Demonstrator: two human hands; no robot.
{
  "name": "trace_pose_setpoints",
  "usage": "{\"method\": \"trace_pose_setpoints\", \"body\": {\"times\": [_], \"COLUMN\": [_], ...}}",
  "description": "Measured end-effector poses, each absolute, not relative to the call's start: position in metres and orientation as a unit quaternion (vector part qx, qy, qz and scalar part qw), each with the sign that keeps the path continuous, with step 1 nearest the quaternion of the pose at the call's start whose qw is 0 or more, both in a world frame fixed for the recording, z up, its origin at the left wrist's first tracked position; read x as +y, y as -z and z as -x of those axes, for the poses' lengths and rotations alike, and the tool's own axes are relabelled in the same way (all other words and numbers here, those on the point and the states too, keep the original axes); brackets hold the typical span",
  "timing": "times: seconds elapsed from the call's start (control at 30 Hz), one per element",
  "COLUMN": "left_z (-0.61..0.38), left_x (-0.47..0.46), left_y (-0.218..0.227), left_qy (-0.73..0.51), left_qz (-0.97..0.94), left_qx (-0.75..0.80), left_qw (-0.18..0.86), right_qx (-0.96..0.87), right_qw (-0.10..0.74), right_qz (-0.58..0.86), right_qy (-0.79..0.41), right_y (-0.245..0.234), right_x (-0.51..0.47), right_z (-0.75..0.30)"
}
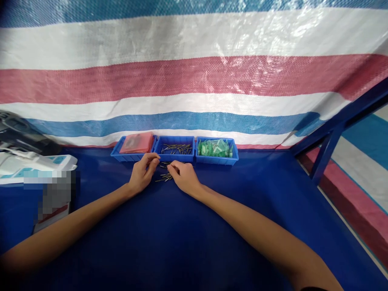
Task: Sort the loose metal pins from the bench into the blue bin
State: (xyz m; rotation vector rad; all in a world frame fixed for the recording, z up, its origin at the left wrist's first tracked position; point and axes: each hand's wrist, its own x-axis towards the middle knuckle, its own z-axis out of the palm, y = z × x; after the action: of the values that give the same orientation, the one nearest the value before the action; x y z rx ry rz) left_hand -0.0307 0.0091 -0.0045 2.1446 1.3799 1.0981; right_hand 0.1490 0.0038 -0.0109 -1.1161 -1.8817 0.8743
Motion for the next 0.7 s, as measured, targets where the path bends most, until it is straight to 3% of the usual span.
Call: {"method": "trace_pose_setpoints", "body": {"times": [0.7], "left_z": [0.0306], "left_x": [0.0133], "left_y": [0.0044], "left_qy": [-0.402], "left_qz": [-0.799], "left_qx": [0.425], "left_qw": [0.137], "right_qx": [-0.729], "right_qw": [0.390], "right_qz": [0.437], "right_qy": [-0.354], "right_y": [0.0133], "right_x": [0.0038], "right_z": [-0.1494]}}
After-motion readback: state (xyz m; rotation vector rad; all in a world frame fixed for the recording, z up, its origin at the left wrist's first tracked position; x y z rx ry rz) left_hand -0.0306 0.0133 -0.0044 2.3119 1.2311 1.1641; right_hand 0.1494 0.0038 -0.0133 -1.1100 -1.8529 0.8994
